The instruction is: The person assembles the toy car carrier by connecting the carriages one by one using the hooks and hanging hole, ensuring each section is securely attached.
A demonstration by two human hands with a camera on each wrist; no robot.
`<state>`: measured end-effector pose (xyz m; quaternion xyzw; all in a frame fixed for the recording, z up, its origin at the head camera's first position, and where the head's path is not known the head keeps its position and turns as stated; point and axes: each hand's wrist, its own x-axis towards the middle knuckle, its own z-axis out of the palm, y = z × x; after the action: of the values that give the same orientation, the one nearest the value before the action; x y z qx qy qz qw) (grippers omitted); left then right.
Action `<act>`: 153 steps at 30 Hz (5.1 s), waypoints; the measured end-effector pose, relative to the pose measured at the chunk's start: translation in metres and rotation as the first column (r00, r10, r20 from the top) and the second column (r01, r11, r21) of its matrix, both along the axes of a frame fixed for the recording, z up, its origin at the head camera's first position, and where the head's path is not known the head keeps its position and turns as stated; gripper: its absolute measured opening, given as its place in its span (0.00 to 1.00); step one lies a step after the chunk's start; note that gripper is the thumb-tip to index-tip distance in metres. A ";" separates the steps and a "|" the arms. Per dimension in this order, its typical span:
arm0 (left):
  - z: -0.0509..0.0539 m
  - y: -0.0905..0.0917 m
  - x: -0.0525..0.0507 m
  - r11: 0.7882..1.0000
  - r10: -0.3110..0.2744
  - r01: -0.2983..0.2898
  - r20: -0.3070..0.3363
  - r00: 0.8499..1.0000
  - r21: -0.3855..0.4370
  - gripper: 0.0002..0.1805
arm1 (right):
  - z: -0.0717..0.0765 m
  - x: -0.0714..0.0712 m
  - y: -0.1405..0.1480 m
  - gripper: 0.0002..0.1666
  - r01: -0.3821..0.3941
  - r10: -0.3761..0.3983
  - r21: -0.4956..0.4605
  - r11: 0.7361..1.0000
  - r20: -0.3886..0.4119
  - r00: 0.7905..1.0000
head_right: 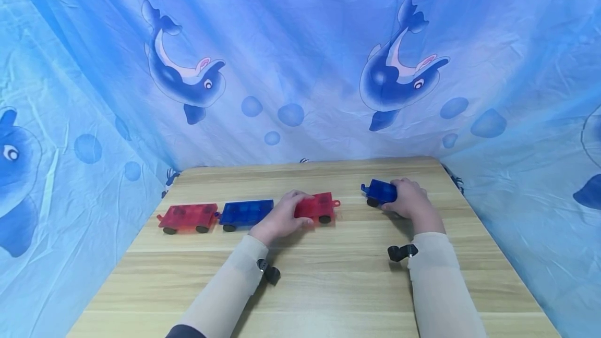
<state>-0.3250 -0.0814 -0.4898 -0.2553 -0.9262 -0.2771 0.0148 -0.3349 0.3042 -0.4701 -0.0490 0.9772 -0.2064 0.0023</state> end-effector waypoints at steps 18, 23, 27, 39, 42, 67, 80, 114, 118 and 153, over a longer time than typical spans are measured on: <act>0.000 -0.003 -0.001 1.000 0.014 -0.014 0.000 1.000 0.025 0.36 | 0.001 -0.001 -0.020 0.57 -0.100 0.101 -0.059 0.993 0.004 0.995; 0.000 -0.003 -0.001 0.999 0.019 -0.019 -0.001 1.000 0.026 0.36 | 0.000 -0.001 -0.024 0.57 -0.114 0.116 -0.081 0.990 0.021 0.993; 0.000 -0.003 0.000 0.999 0.024 -0.024 0.001 1.000 0.028 0.37 | -0.001 -0.001 -0.028 0.55 -0.125 0.127 -0.094 0.988 0.024 0.992; 0.000 -0.004 -0.001 1.000 0.017 -0.017 -0.006 1.000 0.026 0.36 | -0.002 0.002 -0.038 0.55 -0.155 0.156 -0.080 0.985 0.015 0.988; 0.001 -0.004 -0.001 0.999 0.018 -0.018 -0.007 1.000 0.031 0.36 | -0.001 0.002 -0.041 0.55 -0.166 0.168 -0.070 0.984 0.013 0.986; -0.003 -0.009 -0.005 0.998 0.061 -0.061 -0.017 0.998 0.017 0.36 | -0.004 0.000 -0.060 0.54 -0.238 0.238 -0.061 0.969 -0.013 0.971; -0.004 -0.010 -0.006 0.998 0.065 -0.065 -0.027 0.998 0.006 0.36 | -0.002 0.002 -0.065 0.53 -0.250 0.249 -0.057 0.967 -0.010 0.968; -0.001 -0.018 -0.008 0.996 0.059 -0.061 -0.031 0.998 -0.061 0.35 | -0.004 0.001 -0.066 0.53 -0.265 0.265 -0.065 0.962 -0.012 0.964; 0.001 -0.022 -0.008 0.997 0.059 -0.060 -0.015 0.998 -0.051 0.34 | -0.007 -0.001 -0.068 0.54 -0.272 0.272 -0.078 0.959 -0.020 0.962; 0.007 -0.034 -0.012 0.998 0.057 -0.056 0.047 0.997 -0.023 0.37 | -0.005 0.002 -0.081 0.54 -0.271 0.271 -0.068 0.960 0.001 0.962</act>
<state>-0.3366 -0.1159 -0.4824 -0.2224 -0.9360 -0.2727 -0.0021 -0.3324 0.2233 -0.4746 -0.1813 0.9538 -0.2370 0.0340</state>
